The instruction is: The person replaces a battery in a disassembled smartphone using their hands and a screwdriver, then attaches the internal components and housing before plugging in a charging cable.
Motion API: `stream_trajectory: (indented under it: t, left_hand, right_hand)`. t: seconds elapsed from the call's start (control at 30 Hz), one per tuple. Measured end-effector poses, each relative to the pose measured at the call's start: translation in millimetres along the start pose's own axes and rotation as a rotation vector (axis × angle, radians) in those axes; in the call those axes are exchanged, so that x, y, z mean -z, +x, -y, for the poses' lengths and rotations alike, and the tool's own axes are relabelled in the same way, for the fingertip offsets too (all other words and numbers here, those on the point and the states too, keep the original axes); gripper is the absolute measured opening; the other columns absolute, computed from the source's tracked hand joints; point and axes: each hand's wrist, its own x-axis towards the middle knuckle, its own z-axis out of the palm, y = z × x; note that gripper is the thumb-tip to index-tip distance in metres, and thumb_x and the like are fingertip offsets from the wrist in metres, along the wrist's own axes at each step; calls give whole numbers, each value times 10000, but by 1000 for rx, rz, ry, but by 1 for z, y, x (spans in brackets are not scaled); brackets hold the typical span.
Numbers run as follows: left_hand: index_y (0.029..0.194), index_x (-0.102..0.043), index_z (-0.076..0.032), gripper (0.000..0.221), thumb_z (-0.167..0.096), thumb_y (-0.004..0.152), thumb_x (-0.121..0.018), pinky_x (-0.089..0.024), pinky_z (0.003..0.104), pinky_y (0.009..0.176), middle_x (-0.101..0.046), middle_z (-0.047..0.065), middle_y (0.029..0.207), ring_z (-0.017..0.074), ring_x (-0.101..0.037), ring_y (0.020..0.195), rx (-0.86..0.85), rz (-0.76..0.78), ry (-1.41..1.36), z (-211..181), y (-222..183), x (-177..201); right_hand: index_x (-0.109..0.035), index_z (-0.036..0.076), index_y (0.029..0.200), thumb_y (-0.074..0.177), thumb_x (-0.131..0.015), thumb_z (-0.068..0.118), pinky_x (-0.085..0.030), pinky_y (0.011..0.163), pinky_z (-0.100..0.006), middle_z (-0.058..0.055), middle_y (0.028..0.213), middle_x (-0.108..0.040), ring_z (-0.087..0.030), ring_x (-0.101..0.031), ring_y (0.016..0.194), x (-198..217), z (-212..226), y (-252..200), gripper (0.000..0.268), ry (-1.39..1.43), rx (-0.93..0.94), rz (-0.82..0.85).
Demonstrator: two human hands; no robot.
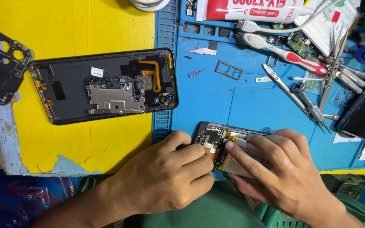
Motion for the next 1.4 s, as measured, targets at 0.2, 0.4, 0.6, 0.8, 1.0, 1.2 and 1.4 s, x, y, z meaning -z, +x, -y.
stream_trajectory:
  t: [0.2,0.4,0.6,0.8,1.0,1.2,1.4]
  left_hand:
    - [813,-615,-81,277,-7,1076,-661,-453,426,783,-588,99,849,261,-560,864,34,31,-85,0,-4,-4]
    - [795,-603,-98,306,-8,1088,-607,-458,416,797,-563,82,825,265,-573,877,20,-8,-78,2,-4,-2]
    - [811,-608,-93,286,-6,1083,-609,-465,419,797,-570,85,824,278,-602,914,14,-6,-81,3,-6,-3]
    - [807,-607,-98,298,3,1086,-640,-462,418,777,-551,73,811,262,-568,851,15,8,-78,3,-5,-3]
    - [791,-593,-104,311,4,1082,-614,-454,407,768,-527,65,794,255,-550,827,2,5,-53,4,-5,-3]
    - [795,-598,-97,293,-3,1073,-593,-453,418,781,-532,77,804,273,-558,850,0,6,-77,4,-5,-4]
    - [776,-582,-103,319,-1,1078,-609,-447,404,790,-541,78,812,256,-531,836,8,23,-103,4,-4,-2]
  right_hand:
    - [-550,198,1463,972,-606,549,-462,931,-492,-102,1268,-550,-293,-575,1032,3,-1,6,606,-14,29,14]
    - [-559,199,1453,974,-591,541,-485,941,-500,-99,1254,-554,-290,-583,1038,2,-1,8,590,-4,32,18]
    - [-566,177,1434,981,-567,539,-495,919,-494,-92,1234,-574,-295,-589,1018,6,-2,13,580,-26,71,27]
    - [-562,202,1439,939,-627,559,-487,932,-476,-82,1232,-588,-291,-594,997,12,0,17,618,-56,43,80]
    - [-540,202,1464,909,-597,583,-483,896,-445,-73,1236,-594,-296,-609,955,20,2,23,676,-110,63,169]
    - [-509,182,1482,882,-613,579,-473,923,-450,-81,1255,-577,-292,-593,982,23,3,25,727,-86,60,222]
    - [-495,165,1503,915,-564,622,-504,821,-457,-119,1121,-564,-309,-616,895,29,13,28,748,-265,100,269]
